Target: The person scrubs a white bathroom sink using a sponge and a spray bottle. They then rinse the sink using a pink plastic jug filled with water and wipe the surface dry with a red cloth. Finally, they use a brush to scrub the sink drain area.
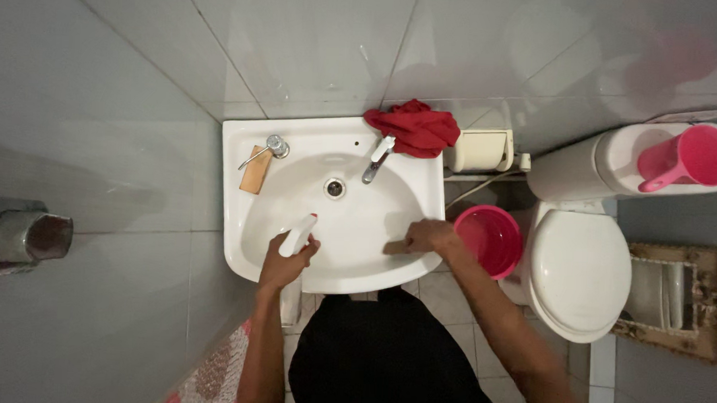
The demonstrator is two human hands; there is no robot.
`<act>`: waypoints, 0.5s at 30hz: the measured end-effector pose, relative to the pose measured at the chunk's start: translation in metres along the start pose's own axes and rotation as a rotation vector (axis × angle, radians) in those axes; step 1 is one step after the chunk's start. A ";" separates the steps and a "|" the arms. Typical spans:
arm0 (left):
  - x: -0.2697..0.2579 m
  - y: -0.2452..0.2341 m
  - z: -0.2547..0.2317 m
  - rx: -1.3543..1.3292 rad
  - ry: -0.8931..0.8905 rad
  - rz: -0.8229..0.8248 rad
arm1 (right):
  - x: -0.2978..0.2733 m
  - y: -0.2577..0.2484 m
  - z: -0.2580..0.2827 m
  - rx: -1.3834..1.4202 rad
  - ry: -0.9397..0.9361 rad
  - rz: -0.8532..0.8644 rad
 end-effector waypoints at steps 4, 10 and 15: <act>0.000 -0.006 0.001 0.011 -0.005 -0.036 | 0.004 0.001 0.004 -0.065 -0.074 0.024; -0.005 -0.010 -0.009 0.038 0.049 -0.084 | 0.012 0.051 0.039 0.359 -0.084 0.159; -0.004 -0.016 -0.007 0.018 0.014 -0.095 | 0.040 0.076 0.053 0.301 -0.416 0.063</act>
Point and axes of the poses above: each hand's wrist, its own x-axis towards the middle knuckle, its own y-axis out of the palm, z = x × y, the point moved 6 cm from there along x, towards the middle knuckle, and after that the axes turned 14 degrees about x, right-handed, at the moved point
